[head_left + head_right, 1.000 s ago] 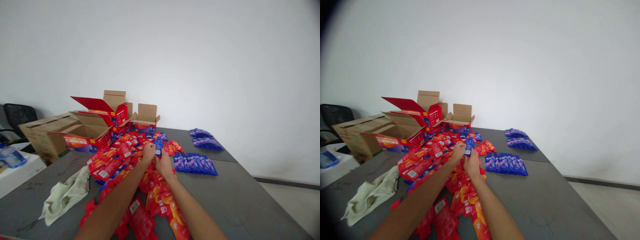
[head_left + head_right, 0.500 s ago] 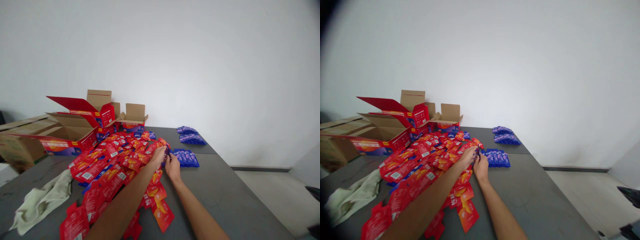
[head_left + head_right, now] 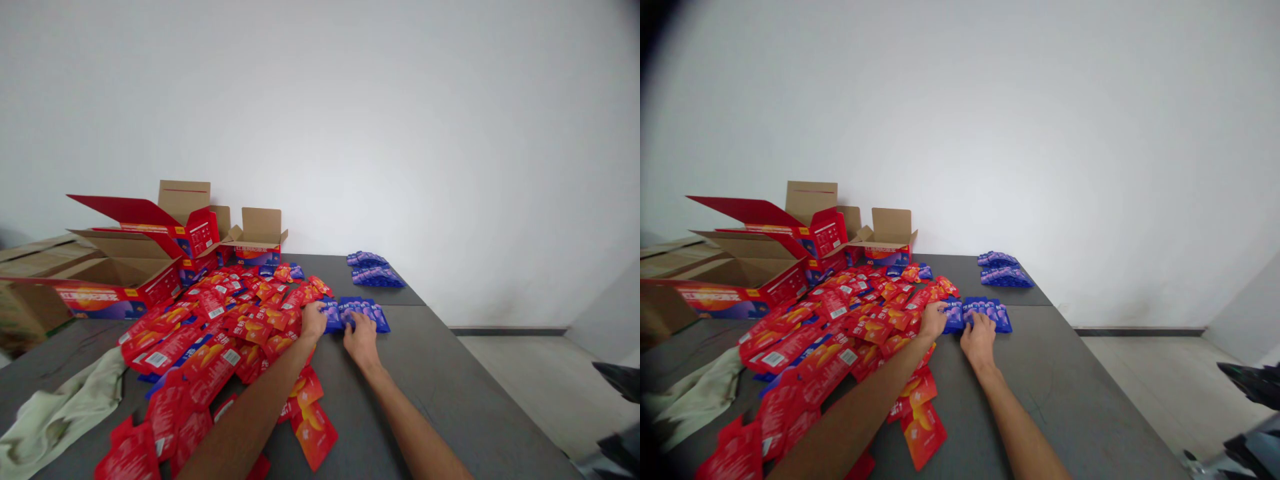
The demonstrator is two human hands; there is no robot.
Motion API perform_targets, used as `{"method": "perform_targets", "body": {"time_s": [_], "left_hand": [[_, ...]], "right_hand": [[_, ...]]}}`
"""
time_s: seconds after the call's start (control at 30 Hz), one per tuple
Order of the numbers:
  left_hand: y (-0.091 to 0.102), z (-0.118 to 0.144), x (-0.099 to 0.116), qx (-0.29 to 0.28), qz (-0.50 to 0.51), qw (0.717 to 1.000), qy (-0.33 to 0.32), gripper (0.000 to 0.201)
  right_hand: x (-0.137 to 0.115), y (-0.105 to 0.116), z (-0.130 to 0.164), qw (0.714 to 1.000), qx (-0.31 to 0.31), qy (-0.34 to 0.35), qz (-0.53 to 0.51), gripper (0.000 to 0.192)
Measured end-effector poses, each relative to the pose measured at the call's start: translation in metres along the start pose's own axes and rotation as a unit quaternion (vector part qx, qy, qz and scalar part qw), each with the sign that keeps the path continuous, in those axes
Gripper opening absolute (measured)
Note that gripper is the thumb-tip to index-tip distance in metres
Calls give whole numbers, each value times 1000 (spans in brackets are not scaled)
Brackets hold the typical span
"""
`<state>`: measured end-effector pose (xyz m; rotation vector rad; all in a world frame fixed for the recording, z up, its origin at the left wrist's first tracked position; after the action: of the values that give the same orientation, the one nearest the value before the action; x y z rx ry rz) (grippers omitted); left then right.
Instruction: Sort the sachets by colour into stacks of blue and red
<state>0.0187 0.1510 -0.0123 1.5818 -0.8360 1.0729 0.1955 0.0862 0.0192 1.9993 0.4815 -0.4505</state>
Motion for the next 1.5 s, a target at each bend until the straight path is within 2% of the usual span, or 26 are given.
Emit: {"method": "perform_targets", "body": {"time_s": [0.23, 0.37, 0.47, 0.57, 0.67, 0.87, 1.07, 1.33, 1.5], "left_hand": [[-11, 11, 11, -36, -122, 990, -55, 29], [-12, 25, 22, -58, -194, 976, -80, 27], [-19, 37, 27, -100, -286, 947, -104, 44], [-34, 47, 18, -176, -329, 923, -92, 73], [-46, 54, 7, -218, -341, 910, -90, 82], [-54, 54, -3, -218, -360, 901, -108, 76], [-60, 54, 1, -210, -355, 903, -123, 72], [-90, 56, 11, -231, -348, 900, -124, 72], [-86, 59, 22, -249, -345, 897, -119, 74]], "right_hand": [[-1, 9, 5, 998, -4, 20, 65, 39], [3, 9, 8, 992, -36, 29, 116, 44], [14, 4, 8, 988, -81, 4, 130, 56], [25, -4, 9, 984, -117, -20, 135, 64], [32, -11, 11, 980, -140, -32, 134, 67], [35, -13, 9, 980, -135, -28, 140, 62], [44, -13, 7, 980, -123, -24, 155, 61], [65, 4, 2, 977, -123, -43, 170, 61], [69, 8, -5, 976, -119, -49, 176, 62]]}}
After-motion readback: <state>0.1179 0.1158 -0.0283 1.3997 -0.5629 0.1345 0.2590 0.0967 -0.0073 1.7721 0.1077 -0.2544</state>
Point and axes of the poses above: each hand's wrist, its own z-axis away from the middle knuckle, its own y-axis out of the back of the hand, x = y × z, the point moved 8 cm from there along -z, towards the middle knuckle, and after that the axes turned 3 degrees about -z, right-handed, at the moved point
